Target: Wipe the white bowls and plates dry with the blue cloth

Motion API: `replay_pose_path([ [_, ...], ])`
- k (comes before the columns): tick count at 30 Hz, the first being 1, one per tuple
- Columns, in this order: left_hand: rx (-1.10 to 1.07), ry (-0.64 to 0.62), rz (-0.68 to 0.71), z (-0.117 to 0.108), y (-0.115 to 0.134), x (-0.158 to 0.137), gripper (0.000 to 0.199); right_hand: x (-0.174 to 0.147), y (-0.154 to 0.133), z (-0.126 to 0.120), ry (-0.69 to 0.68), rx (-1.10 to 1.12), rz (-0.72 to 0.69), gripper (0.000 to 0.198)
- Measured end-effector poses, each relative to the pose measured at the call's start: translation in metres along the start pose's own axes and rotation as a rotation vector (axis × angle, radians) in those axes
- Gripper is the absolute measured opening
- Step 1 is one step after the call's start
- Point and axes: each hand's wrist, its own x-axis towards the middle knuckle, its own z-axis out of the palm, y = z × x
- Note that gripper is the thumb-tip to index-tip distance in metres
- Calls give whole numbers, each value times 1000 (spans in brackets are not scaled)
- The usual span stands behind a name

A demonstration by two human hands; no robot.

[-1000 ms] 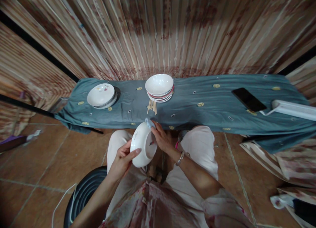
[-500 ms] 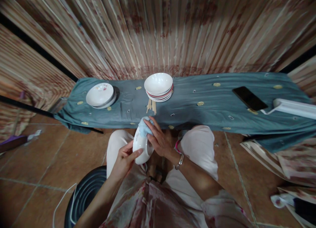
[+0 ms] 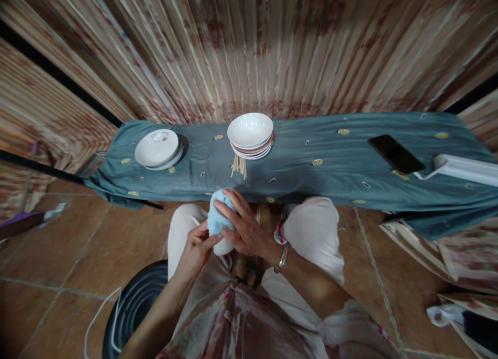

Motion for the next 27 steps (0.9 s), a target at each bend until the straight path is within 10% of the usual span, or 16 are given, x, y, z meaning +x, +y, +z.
replay_pose_path([
  [27,241,-28,83,9,11,-12,31,11,32,4,211,328,406,46],
])
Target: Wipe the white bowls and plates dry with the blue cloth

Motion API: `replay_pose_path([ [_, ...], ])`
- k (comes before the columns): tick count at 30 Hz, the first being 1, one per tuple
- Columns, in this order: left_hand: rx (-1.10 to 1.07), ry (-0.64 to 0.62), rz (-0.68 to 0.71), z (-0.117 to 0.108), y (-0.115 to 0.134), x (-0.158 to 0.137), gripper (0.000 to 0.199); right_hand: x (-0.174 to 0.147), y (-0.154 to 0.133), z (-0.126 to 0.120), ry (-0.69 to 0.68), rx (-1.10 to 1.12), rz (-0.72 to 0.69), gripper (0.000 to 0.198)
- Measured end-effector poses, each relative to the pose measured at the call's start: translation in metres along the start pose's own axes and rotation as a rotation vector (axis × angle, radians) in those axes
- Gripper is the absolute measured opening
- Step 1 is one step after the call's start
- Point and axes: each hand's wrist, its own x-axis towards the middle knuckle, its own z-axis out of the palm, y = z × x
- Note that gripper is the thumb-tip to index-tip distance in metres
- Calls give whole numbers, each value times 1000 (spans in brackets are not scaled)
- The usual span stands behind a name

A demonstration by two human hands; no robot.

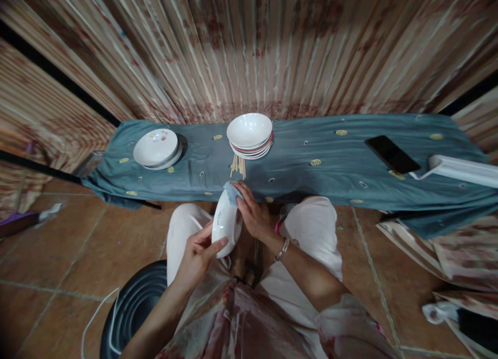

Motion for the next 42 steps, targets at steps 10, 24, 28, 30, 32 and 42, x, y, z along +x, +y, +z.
replay_pose_path([
  [10,-49,-29,3,-2,-8,2,34,-7,0,-3,-10,-137,-53,48],
  [24,-114,-19,-39,-5,-18,7,37,-18,-17,-4,-86,-271,-181,51],
  [28,-159,-19,-38,-4,-18,10,37,-20,-24,-4,-137,-323,-250,54],
  [30,-182,-22,-34,-3,-18,11,34,-21,-26,-3,-156,-356,-286,55],
  [32,-192,-19,-26,-3,-18,12,30,-21,-27,-2,-166,-385,-328,54],
  [42,-32,-28,5,-1,-9,10,31,-7,-17,-5,-104,-226,-182,48],
])
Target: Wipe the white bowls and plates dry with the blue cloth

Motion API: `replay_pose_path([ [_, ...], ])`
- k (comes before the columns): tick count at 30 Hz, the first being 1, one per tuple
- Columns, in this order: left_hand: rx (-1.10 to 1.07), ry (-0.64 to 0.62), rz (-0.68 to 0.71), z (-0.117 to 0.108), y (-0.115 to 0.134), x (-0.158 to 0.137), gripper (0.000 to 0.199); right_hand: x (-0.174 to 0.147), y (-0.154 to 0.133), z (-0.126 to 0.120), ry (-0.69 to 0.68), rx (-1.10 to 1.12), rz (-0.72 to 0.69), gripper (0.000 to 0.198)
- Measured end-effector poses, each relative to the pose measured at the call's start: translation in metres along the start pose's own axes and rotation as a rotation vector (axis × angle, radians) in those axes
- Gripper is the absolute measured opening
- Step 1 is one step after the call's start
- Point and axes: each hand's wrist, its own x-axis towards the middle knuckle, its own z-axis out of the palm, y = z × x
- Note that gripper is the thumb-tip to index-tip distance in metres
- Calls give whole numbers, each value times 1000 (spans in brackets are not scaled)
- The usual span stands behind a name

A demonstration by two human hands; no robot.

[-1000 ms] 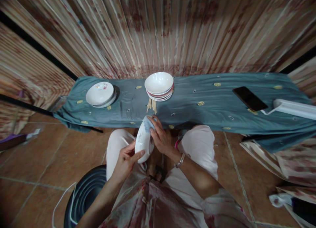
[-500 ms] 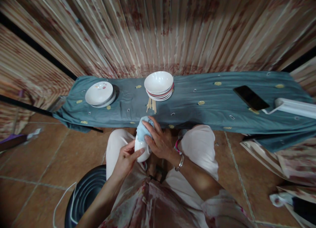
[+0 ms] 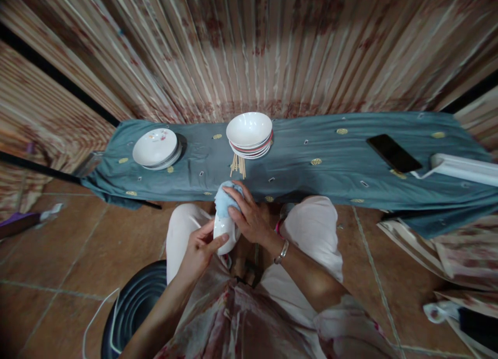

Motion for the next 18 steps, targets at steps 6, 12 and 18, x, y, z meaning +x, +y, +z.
replay_pose_path([
  [6,55,-10,19,4,10,-6,30,8,18,2,73,199,156,44],
  [12,72,4,49,7,15,-10,25,10,32,6,125,378,287,49],
  [18,71,13,97,9,21,-11,25,11,38,19,213,663,469,53],
])
